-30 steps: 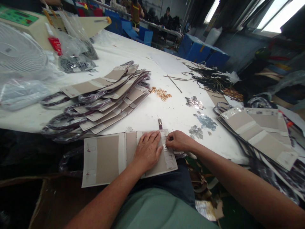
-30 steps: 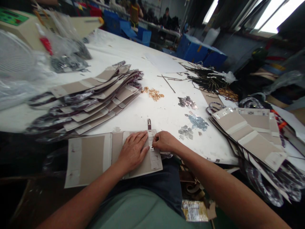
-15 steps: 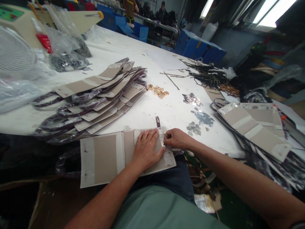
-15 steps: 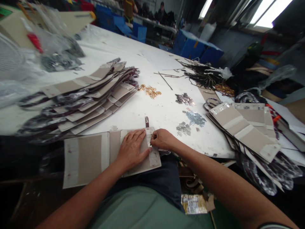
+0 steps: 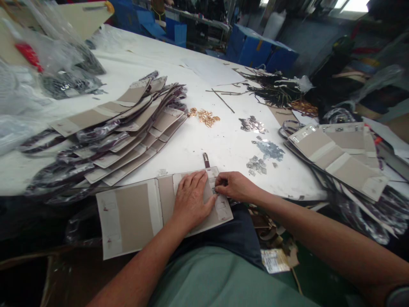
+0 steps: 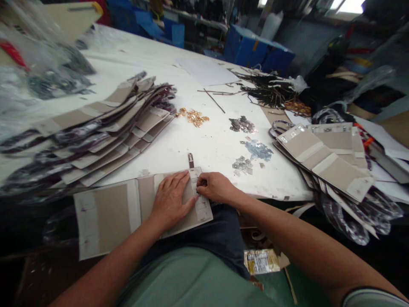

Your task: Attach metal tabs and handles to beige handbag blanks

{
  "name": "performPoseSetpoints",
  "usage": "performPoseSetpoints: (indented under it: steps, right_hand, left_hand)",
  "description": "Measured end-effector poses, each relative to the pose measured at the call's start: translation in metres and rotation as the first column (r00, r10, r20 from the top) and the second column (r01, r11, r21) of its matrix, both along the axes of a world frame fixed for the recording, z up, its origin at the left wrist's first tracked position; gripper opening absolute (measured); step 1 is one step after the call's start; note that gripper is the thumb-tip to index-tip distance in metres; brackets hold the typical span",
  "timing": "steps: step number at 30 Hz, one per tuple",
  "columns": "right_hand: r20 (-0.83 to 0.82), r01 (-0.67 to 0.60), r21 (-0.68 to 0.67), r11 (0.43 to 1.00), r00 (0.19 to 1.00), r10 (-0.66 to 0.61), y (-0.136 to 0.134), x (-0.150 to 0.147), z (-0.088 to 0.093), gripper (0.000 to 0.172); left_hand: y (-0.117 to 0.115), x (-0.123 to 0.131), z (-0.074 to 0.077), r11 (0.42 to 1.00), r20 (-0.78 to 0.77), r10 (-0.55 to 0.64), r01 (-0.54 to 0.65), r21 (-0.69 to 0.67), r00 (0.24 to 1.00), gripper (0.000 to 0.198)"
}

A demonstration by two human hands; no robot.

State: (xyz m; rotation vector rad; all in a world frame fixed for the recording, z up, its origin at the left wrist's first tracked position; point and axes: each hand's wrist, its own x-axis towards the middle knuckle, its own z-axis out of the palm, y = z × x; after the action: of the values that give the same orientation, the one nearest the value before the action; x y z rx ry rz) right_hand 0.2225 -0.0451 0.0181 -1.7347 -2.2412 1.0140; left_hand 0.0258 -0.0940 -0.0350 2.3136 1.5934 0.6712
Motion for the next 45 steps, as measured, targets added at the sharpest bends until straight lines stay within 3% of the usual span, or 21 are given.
performPoseSetpoints:
  steps: [7, 10, 13, 17, 21, 24, 27, 31, 35, 40, 45]
  right_hand:
    - [0.121, -0.117, 0.223, 0.968, 0.988, 0.092, -0.017, 0.003, -0.003, 0.016]
    - [0.173, -0.186, 0.253, 0.949, 0.974, 0.145, -0.018, 0.003, 0.002, 0.019]
    - [0.100, -0.106, 0.229, 0.968, 0.991, 0.085, -0.005, 0.016, 0.010, 0.021]
    - [0.097, 0.140, 0.267, 0.953, 0.980, -0.171, 0.033, 0.069, 0.023, 0.025]
    - [0.272, 0.337, 0.323, 0.884, 0.862, -0.428, 0.074, 0.145, 0.023, 0.023]
    - [0.317, 0.406, 0.311, 0.859, 0.808, -0.497, 0.090, 0.190, 0.011, 0.023]
    - [0.325, 0.428, 0.285, 0.858, 0.799, -0.506, 0.092, 0.212, -0.006, 0.024]
    - [0.323, 0.427, 0.312, 0.849, 0.792, -0.518, 0.092, 0.219, -0.020, 0.024]
    - [0.345, 0.405, 0.311, 0.860, 0.795, -0.500, 0.101, 0.220, -0.023, 0.019]
    - [0.364, 0.377, 0.253, 0.891, 0.816, -0.449, 0.110, 0.221, -0.018, 0.012]
    - [0.346, 0.339, 0.235, 0.911, 0.847, -0.404, 0.097, 0.208, 0.000, 0.010]
  left_hand:
    - [0.000, -0.001, 0.000, 0.999, -0.045, -0.017, 0.018, 0.030, 0.999, 0.068]
    - [0.002, -0.003, -0.003, 0.996, -0.076, -0.016, 0.022, 0.082, 0.997, 0.067]
    - [0.007, -0.006, -0.010, 0.988, -0.112, -0.019, 0.036, 0.150, 0.994, 0.067]
    - [0.013, -0.009, -0.019, 0.972, -0.139, -0.016, 0.049, 0.232, 0.990, 0.067]
    - [0.013, -0.011, -0.022, 0.962, -0.134, -0.015, 0.051, 0.269, 0.991, 0.066]
    - [0.013, -0.011, -0.025, 0.959, -0.129, -0.014, 0.050, 0.281, 0.992, 0.066]
    - [0.013, -0.012, -0.027, 0.960, -0.119, -0.008, 0.041, 0.277, 0.993, 0.068]
    - [0.013, -0.012, -0.027, 0.966, -0.109, -0.014, 0.041, 0.253, 0.994, 0.070]
    - [0.014, -0.012, -0.027, 0.971, -0.113, -0.015, 0.041, 0.235, 0.994, 0.068]
    - [0.013, -0.012, -0.026, 0.974, -0.120, -0.014, 0.041, 0.221, 0.993, 0.067]
    - [0.008, -0.012, -0.020, 0.984, -0.107, -0.007, 0.026, 0.175, 0.994, 0.066]
